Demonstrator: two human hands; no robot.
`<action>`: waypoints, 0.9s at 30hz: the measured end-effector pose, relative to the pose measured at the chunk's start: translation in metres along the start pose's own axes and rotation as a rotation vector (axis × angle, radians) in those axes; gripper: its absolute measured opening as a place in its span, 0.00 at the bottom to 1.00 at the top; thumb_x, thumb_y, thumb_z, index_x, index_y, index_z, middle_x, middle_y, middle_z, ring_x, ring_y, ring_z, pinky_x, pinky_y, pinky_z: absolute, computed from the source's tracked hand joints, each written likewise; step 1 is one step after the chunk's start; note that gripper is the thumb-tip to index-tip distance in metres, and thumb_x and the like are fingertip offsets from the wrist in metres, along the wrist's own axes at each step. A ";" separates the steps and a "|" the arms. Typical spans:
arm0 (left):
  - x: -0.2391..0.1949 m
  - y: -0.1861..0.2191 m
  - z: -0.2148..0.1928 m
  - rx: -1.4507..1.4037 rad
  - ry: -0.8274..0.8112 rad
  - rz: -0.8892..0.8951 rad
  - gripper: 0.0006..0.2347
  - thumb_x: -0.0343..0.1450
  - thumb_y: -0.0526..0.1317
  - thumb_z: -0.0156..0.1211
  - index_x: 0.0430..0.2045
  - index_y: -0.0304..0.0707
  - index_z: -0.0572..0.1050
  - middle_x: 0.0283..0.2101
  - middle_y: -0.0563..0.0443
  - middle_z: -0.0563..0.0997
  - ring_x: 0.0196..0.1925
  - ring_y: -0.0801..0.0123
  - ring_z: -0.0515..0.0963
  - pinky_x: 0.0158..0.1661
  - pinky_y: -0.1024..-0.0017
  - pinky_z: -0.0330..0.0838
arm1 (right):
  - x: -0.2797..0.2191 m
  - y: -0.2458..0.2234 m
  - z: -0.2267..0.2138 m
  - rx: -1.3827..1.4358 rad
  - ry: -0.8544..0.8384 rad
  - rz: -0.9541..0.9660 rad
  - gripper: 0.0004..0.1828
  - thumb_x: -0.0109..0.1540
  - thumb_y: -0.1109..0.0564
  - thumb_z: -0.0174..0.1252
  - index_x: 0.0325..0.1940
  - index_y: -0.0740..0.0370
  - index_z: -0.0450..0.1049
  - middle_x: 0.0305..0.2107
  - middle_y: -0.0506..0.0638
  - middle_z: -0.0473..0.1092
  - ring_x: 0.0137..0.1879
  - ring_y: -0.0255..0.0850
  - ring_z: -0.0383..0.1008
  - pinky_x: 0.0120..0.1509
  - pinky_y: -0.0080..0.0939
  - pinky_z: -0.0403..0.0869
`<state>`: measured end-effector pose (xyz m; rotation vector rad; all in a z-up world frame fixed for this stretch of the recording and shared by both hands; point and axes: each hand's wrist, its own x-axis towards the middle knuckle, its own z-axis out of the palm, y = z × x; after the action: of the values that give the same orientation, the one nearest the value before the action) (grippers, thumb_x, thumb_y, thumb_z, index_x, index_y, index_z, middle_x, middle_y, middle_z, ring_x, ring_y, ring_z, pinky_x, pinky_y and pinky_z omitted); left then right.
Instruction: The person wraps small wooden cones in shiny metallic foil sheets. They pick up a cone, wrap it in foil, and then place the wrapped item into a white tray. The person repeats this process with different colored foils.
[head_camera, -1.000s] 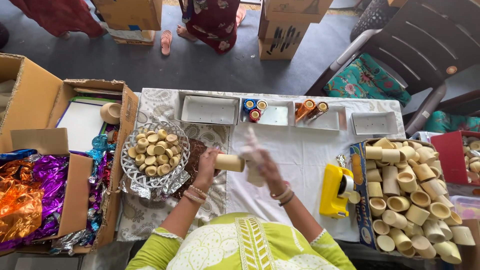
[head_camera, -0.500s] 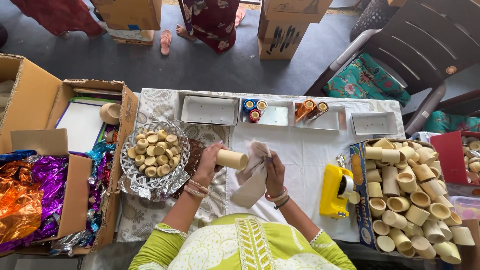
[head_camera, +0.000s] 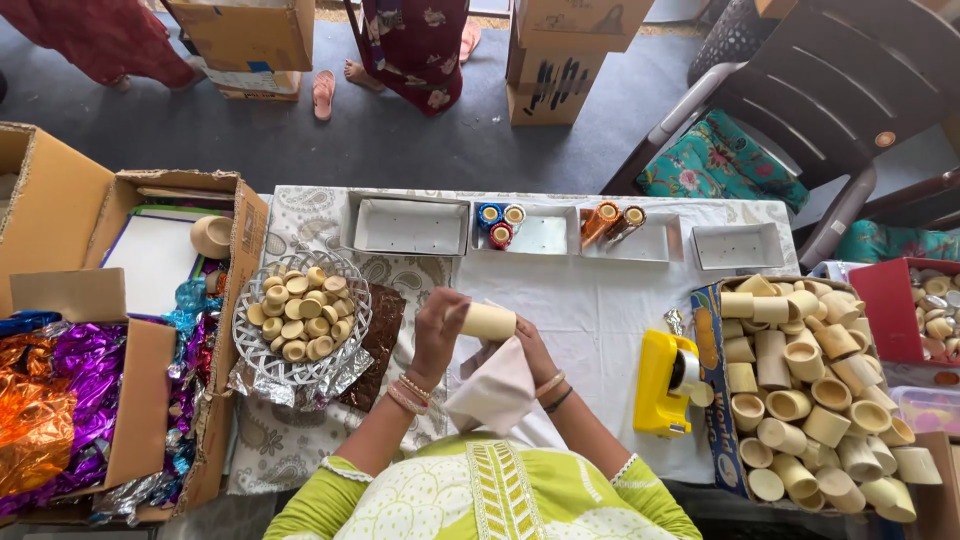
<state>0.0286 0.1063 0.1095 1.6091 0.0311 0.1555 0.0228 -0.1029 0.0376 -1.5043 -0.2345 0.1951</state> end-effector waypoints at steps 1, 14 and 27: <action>-0.001 0.001 -0.003 0.152 -0.055 0.231 0.12 0.77 0.48 0.57 0.37 0.36 0.76 0.36 0.47 0.80 0.35 0.67 0.80 0.33 0.69 0.76 | -0.002 0.003 0.001 0.403 0.007 0.213 0.17 0.74 0.57 0.47 0.62 0.68 0.73 0.45 0.56 0.76 0.46 0.38 0.79 0.52 0.41 0.79; -0.029 -0.030 0.035 0.299 -0.206 0.052 0.29 0.58 0.46 0.78 0.48 0.41 0.66 0.43 0.43 0.80 0.47 0.54 0.79 0.49 0.58 0.72 | -0.004 -0.055 0.055 0.825 0.288 0.160 0.20 0.73 0.46 0.48 0.60 0.62 0.68 0.49 0.51 0.72 0.53 0.39 0.74 0.58 0.43 0.75; -0.045 -0.063 0.032 0.487 -0.419 0.681 0.32 0.60 0.44 0.77 0.56 0.42 0.64 0.52 0.47 0.77 0.53 0.53 0.72 0.58 0.55 0.62 | -0.035 0.101 -0.013 0.308 -0.113 0.309 0.12 0.67 0.57 0.57 0.50 0.67 0.77 0.41 0.51 0.77 0.44 0.37 0.78 0.47 0.37 0.80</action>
<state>-0.0072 0.0722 0.0417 2.0559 -0.8673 0.3502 -0.0058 -0.1191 -0.0645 -1.2174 -0.0564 0.5406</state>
